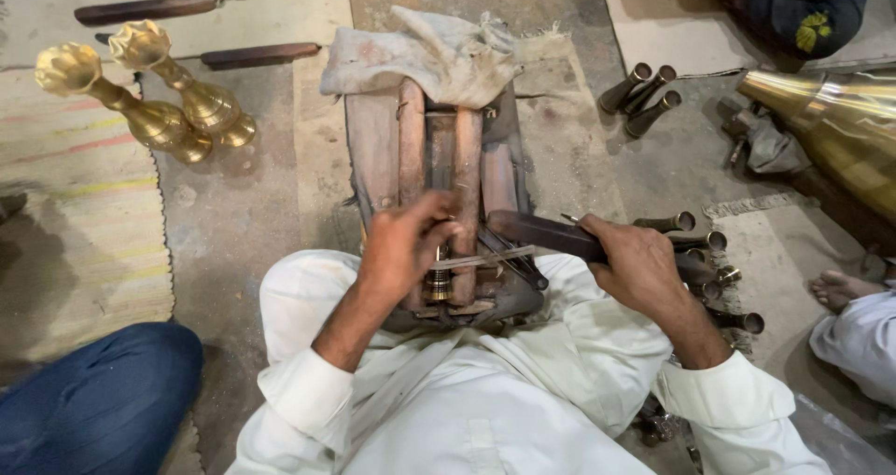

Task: The person sits on the floor holding a small brass vase against a padded anvil block, and decorates its surface by striking a small chisel with a wooden mallet to engrave patterns. They periodically rotate the vase to reach new areas and continue chiseling around it.

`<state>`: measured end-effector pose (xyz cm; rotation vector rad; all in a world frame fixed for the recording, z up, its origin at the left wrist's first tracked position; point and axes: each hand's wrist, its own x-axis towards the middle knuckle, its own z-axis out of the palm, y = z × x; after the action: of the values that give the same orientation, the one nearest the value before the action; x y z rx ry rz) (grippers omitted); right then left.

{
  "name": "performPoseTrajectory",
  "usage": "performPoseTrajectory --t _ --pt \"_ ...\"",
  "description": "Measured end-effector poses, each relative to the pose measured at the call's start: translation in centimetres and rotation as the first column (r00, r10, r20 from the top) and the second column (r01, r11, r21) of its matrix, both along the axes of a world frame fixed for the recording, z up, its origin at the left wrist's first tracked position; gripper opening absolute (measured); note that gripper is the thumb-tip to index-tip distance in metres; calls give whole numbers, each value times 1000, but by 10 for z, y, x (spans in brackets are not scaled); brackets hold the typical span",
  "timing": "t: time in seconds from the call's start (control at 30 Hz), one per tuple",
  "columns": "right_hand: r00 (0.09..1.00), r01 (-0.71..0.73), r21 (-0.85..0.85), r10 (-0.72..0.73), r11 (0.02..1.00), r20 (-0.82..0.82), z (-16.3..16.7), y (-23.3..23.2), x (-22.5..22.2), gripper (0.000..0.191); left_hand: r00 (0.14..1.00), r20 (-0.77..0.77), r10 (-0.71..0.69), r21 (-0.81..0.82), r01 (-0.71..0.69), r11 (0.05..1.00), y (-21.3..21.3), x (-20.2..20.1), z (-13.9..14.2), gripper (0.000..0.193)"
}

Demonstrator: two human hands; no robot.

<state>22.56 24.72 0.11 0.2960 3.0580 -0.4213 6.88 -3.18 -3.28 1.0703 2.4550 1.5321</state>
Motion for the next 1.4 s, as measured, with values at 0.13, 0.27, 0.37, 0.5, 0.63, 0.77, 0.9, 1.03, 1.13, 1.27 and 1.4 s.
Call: performPoseTrajectory --t 0.13,0.27,0.37,0.5,0.63,0.77,0.9,1.03,1.13,1.27,1.4 --pt "988 67 -111 -50 992 146 16 -6 -17 34 968 212 135 188 -176 966 -11 14 -21 26" --pt "987 -135 -78 127 988 -99 35 -21 -39 40 959 210 191 248 -241 938 -12 23 -35 28" --pt "895 -271 10 255 963 -366 52 -37 -54 40 957 178 227 241 -266 933 -11 27 -40 29" --pt "848 -317 158 354 935 -394 81 -53 -76 35 953 160 258 271 -294 917 -8 29 -42 28" --pt "863 -348 373 449 860 -232 104 -60 -94 32 977 79 199 264 -214 941 -7 27 -40 27" --pt "918 -340 411 393 846 -48 114 -63 -100 34 975 67 210 198 -219 955 -7 26 -35 28" --pt "907 -336 308 394 890 -150 117 -57 -96 35 984 -11 178 194 -173 966 -7 24 -29 34" --pt "920 -327 327 378 887 -105 115 -52 -92 34 985 -2 175 123 -173 977 -7 23 -26 33" --pt "936 -252 210 293 945 -195 115 -47 -87 37 983 50 174 99 -178 979 -6 24 -25 34" --pt "958 -274 389 283 880 37 106 -46 -85 39 986 26 167 77 -168 983 -8 24 -24 34" --pt "946 -194 145 224 970 -233 101 -33 -80 40 990 38 138 79 -141 987 -7 25 -23 29"
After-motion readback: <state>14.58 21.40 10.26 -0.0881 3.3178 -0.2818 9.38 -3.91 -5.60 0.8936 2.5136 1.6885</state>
